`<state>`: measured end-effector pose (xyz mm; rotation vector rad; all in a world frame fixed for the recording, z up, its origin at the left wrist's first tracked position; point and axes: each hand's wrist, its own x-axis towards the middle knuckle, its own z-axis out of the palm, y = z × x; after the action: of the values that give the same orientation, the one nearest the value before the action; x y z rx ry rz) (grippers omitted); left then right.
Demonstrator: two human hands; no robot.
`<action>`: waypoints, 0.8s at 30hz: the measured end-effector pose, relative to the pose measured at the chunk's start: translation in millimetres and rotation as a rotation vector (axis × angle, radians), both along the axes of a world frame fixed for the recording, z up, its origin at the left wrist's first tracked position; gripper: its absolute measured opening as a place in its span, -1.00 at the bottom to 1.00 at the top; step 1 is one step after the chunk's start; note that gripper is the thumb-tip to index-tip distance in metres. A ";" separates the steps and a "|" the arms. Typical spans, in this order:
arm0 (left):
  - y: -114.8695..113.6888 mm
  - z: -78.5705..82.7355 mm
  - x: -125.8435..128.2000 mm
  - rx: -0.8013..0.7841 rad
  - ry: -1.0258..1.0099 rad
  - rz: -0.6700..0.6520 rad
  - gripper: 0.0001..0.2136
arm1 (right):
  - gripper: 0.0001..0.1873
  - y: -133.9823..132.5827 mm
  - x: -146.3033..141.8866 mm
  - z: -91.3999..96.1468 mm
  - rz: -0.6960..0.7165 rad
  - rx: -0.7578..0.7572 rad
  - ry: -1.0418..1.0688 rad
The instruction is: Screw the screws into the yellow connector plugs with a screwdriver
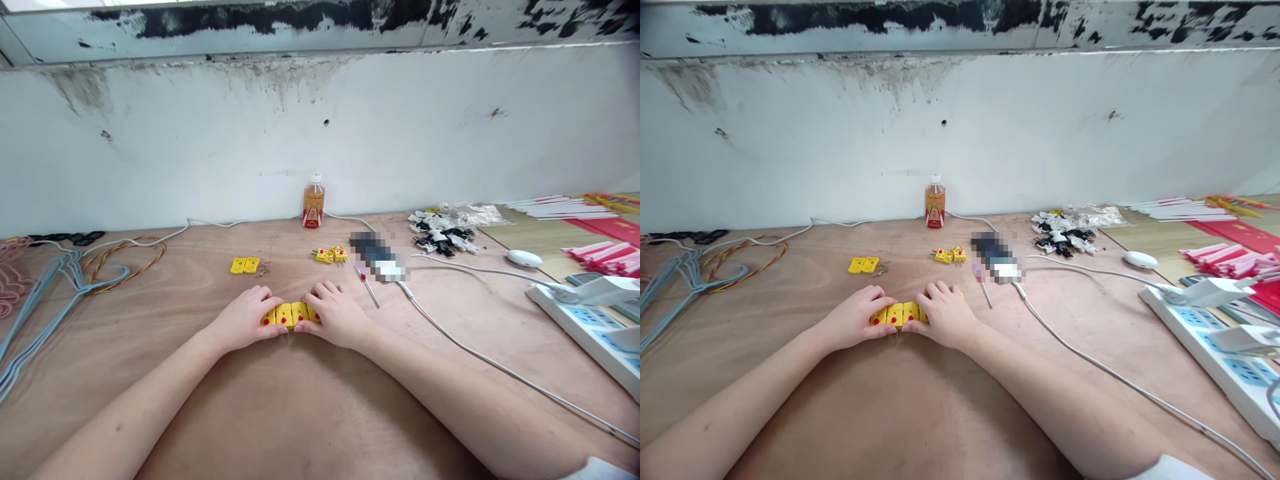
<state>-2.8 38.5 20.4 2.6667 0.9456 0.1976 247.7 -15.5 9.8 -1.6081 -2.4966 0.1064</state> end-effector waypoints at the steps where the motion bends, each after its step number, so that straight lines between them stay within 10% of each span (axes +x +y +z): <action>1: -0.4 0.6 0.3 -0.011 -0.001 0.002 -0.57 | -0.37 0.1 -0.1 -1.0 -0.001 -0.004 0.004; 13: 32.9 12.7 -21.2 -0.202 -0.329 0.246 -0.45 | -0.50 32.6 25.8 19.1 -0.117 -0.007 0.212; 18: 71.2 0.3 -46.1 0.149 -0.177 0.620 -0.55 | -0.52 76.4 56.0 0.4 -0.237 0.123 0.098; 24: 78.9 -22.2 -62.0 0.182 -0.020 0.597 -0.55 | -0.61 84.7 62.3 -16.8 -0.114 0.160 0.093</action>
<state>-64.8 117.3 -1.8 2.4460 1.7685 0.4548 309.9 69.3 -7.0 -1.6356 -2.2761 -0.0315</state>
